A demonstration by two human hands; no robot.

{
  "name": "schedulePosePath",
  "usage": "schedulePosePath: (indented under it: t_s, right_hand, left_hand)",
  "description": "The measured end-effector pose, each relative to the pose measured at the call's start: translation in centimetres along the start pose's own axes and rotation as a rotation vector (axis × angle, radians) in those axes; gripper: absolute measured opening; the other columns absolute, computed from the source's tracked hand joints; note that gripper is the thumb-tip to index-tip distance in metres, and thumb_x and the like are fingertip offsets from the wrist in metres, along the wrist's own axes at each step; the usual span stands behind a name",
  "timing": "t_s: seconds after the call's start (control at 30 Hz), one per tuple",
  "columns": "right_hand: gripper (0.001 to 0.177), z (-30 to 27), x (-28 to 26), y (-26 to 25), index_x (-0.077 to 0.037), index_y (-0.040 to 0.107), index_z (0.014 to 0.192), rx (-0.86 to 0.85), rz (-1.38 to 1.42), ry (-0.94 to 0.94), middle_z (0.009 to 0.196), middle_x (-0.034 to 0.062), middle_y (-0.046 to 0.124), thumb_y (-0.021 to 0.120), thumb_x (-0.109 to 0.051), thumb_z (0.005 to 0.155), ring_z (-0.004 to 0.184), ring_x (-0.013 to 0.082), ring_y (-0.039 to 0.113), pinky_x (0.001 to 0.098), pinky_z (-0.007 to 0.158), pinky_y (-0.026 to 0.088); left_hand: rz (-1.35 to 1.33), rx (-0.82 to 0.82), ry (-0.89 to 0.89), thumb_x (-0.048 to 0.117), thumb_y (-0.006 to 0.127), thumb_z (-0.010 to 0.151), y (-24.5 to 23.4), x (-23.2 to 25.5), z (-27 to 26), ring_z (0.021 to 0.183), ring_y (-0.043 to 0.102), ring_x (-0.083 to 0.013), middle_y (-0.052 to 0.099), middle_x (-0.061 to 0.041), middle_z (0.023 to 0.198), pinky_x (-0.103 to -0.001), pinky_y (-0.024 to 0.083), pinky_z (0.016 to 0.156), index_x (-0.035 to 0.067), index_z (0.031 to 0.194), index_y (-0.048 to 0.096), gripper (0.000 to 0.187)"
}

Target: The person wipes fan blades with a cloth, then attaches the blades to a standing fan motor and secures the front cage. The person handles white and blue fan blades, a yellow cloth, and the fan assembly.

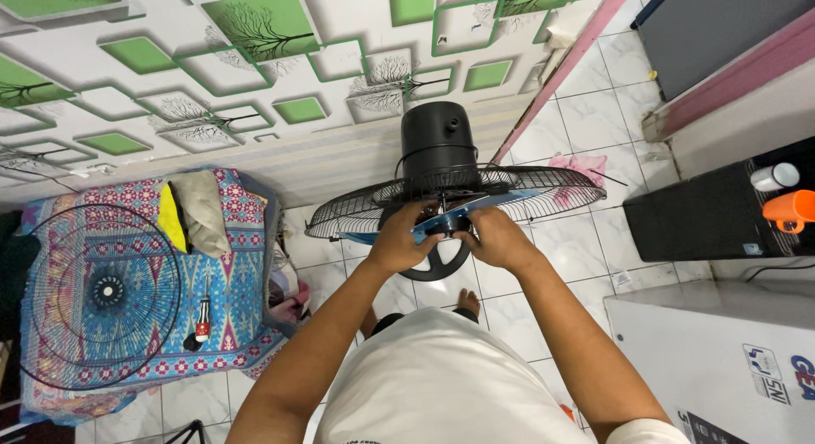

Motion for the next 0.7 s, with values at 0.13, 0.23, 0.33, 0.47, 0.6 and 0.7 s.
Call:
schedulePosePath:
  t_s: [0.13, 0.23, 0.33, 0.47, 0.6, 0.7]
  right_hand:
    - [0.026, -0.2, -0.6, -0.4, 0.001, 0.066, 0.086, 0.107, -0.103, 0.0, 0.083, 0.0196, 0.067, 0.08, -0.021, 0.081, 0.087, 0.0416, 0.062, 0.0503, 0.081, 0.048]
    - [0.022, -0.5, -1.3, -0.7, -0.002, 0.066, 0.086, 0.165, -0.135, -0.062, 0.083, 0.0161, 0.068, 0.077, -0.021, 0.082, 0.087, 0.0386, 0.064, 0.0501, 0.085, 0.045]
    - [0.023, -0.5, -1.2, -0.3, -0.004, 0.066, 0.081, 0.089, -0.188, -0.009, 0.077, 0.0134, 0.068, 0.077, -0.024, 0.082, 0.083, 0.0367, 0.065, 0.0504, 0.084, 0.044]
    - [0.025, -0.5, -1.1, -0.5, -0.006, 0.066, 0.079, 0.036, -0.193, -0.015, 0.073, 0.0127, 0.067, 0.077, -0.027, 0.084, 0.077, 0.0372, 0.065, 0.0497, 0.075, 0.047]
    - [0.026, 0.3, -1.4, -1.0, -0.006, 0.068, 0.084, -0.009, -0.189, -0.063, 0.07, 0.0128, 0.068, 0.077, -0.029, 0.082, 0.071, 0.0372, 0.065, 0.0491, 0.066, 0.049]
    - [0.03, 0.7, -1.5, -1.0, -0.006, 0.068, 0.083, -0.096, -0.279, -0.051, 0.07, 0.0138, 0.068, 0.078, -0.034, 0.081, 0.071, 0.037, 0.066, 0.0481, 0.065, 0.051]
  left_hand:
    - [0.144, 0.027, 0.104, 0.021, 0.085, 0.077, -0.6, 0.9, -0.4, 0.114, 0.064, -0.04, 0.067, -0.021, 0.122, -0.046, 0.049, 0.098, 0.001, 0.133, 0.057, 0.066]
    - [0.377, -0.032, 0.148, 0.024, 0.087, 0.071, -1.9, 2.5, -1.9, 0.112, 0.061, -0.0426, 0.066, -0.023, 0.119, -0.05, 0.046, 0.097, -0.002, 0.126, 0.057, 0.067]
    - [0.49, -0.265, 0.024, 0.029, 0.088, 0.071, -3.8, 4.6, -4.4, 0.104, 0.063, -0.0422, 0.068, -0.023, 0.111, -0.05, 0.049, 0.091, -0.005, 0.121, 0.06, 0.066]
    - [0.281, -0.245, 0.009, 0.031, 0.083, 0.083, -8.4, 10.9, -5.2, 0.084, 0.07, -0.0336, 0.074, -0.011, 0.09, -0.043, 0.054, 0.074, 0.006, 0.097, 0.074, 0.03]
    - [0.398, 0.226, 0.346, 0.036, 0.083, 0.088, -13.8, 18.7, -3.2, 0.078, 0.069, -0.0286, 0.071, -0.007, 0.083, -0.039, 0.051, 0.07, 0.011, 0.089, 0.068, 0.029]
    - [0.581, 0.411, 0.544, 0.037, 0.078, 0.081, -15.4, 21.8, -1.6, 0.088, 0.066, -0.0381, 0.069, -0.016, 0.099, -0.045, 0.05, 0.078, 0.007, 0.104, 0.062, 0.041]
Point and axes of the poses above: each hand's wrist, its own z-axis towards the middle knuckle, its own y-axis out of the palm, x = y × z, the point moved 7 cm from there along z, towards the middle knuckle
